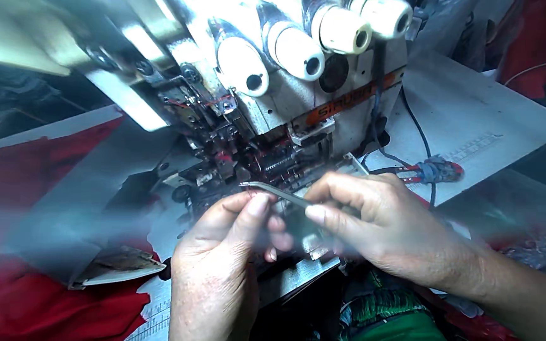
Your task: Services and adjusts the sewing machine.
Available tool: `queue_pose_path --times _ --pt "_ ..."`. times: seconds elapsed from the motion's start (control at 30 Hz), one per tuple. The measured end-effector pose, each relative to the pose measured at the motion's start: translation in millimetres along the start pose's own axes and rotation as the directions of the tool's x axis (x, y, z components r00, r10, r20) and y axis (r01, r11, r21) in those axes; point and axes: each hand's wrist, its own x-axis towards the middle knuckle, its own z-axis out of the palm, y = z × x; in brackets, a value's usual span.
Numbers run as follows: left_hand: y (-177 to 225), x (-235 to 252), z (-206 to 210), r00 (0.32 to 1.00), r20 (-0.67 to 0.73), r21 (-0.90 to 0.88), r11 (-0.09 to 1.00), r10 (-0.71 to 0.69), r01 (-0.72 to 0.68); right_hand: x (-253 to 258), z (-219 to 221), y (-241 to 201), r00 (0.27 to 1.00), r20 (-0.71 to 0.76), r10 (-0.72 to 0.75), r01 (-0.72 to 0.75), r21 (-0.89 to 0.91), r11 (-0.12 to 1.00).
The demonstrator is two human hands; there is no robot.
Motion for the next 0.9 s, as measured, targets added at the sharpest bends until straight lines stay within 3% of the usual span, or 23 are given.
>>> queue_pose_path --times 0.4,0.53,0.67,0.9 --pt "1 0 -6 0.998 0.058 0.045 0.999 -0.026 0.024 1 -3 6 1.0 -0.013 -0.028 0.028 -0.007 1.0" --pt "2 -5 -24 0.995 0.095 0.131 0.991 0.027 -0.04 4 -2 7 0.998 -0.002 0.06 -0.06 0.02 0.998" --pt "3 -14 -40 0.982 -0.017 0.15 0.972 0.188 -0.183 12 2 10 0.981 0.033 0.19 -0.191 0.052 0.98" --pt "-25 -29 -62 0.966 -0.173 0.145 0.975 0.191 -0.167 27 7 2 0.892 0.185 0.413 -0.445 0.185 0.876"
